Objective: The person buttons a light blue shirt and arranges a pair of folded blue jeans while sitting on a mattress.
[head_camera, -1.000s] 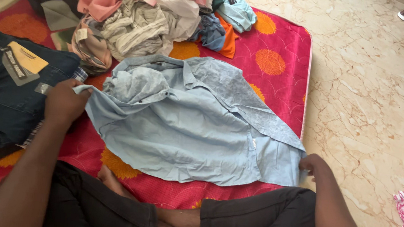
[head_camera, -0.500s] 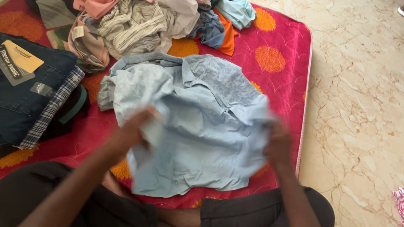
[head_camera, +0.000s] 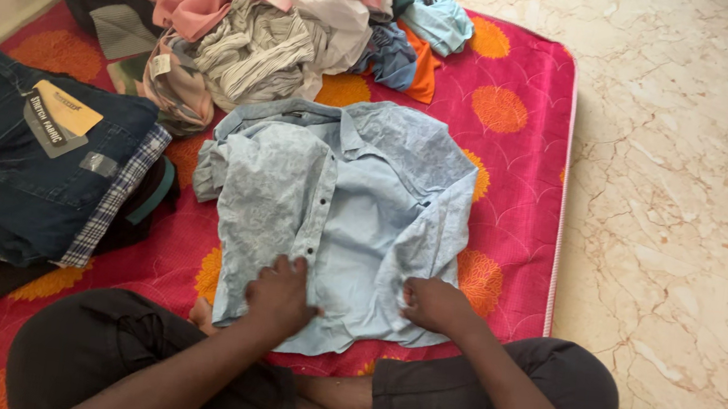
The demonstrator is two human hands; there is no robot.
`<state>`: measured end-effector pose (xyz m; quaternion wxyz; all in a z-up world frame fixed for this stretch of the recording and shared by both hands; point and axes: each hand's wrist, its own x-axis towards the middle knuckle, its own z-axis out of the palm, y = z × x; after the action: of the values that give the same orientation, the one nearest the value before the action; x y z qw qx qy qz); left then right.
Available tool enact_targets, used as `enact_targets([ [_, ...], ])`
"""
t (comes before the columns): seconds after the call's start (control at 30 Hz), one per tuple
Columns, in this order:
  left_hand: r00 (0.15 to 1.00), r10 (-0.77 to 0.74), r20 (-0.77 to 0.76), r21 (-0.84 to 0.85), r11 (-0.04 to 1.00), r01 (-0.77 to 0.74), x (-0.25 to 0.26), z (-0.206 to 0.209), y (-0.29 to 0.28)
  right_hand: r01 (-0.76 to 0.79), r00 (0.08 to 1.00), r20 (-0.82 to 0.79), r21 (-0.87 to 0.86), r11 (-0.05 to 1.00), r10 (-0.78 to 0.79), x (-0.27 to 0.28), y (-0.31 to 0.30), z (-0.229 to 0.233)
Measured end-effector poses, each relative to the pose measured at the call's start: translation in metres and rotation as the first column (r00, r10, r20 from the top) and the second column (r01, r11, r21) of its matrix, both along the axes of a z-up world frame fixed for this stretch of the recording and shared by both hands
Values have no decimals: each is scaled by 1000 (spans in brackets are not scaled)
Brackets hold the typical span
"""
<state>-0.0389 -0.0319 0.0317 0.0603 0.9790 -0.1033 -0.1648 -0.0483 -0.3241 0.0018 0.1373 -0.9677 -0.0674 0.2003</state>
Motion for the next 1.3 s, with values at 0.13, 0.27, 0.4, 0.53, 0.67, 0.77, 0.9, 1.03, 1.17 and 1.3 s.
enact_targets([
  [0.13,985,134,-108,-88,986,-144,21,-32,17,109,992,30,276,955,-122,6,5,14],
  [0.27,987,111,-115,-147,981,-127,31,-71,19,93,983,125,274,957,-131,1,11,25],
  [0.4,960,248,-127,-268,923,-274,53,-83,15,180,963,151,268,946,-225,1,16,19],
  [0.53,963,201,-179,-479,837,-264,64,-102,3,236,942,162,304,923,-294,4,24,-4],
  [0.67,868,87,-488,-678,589,-440,52,-110,-11,178,968,137,222,959,-211,0,38,-12],
  [0.77,828,175,-532,-442,778,-448,45,-95,-10,125,960,234,140,982,-155,-10,50,0],
  [0.9,927,164,-337,-182,955,-235,39,-67,-8,14,949,315,-102,995,19,-21,74,-4],
  [1.03,991,131,39,-161,979,-123,34,-68,-5,61,912,404,24,998,-66,-10,65,-28],
  [1.17,993,100,54,-317,945,-78,44,-76,-6,201,905,291,346,916,-309,5,44,-29],
  [1.3,957,66,-281,-553,804,-218,28,-72,-37,375,922,-250,766,523,-294,10,45,-26],
])
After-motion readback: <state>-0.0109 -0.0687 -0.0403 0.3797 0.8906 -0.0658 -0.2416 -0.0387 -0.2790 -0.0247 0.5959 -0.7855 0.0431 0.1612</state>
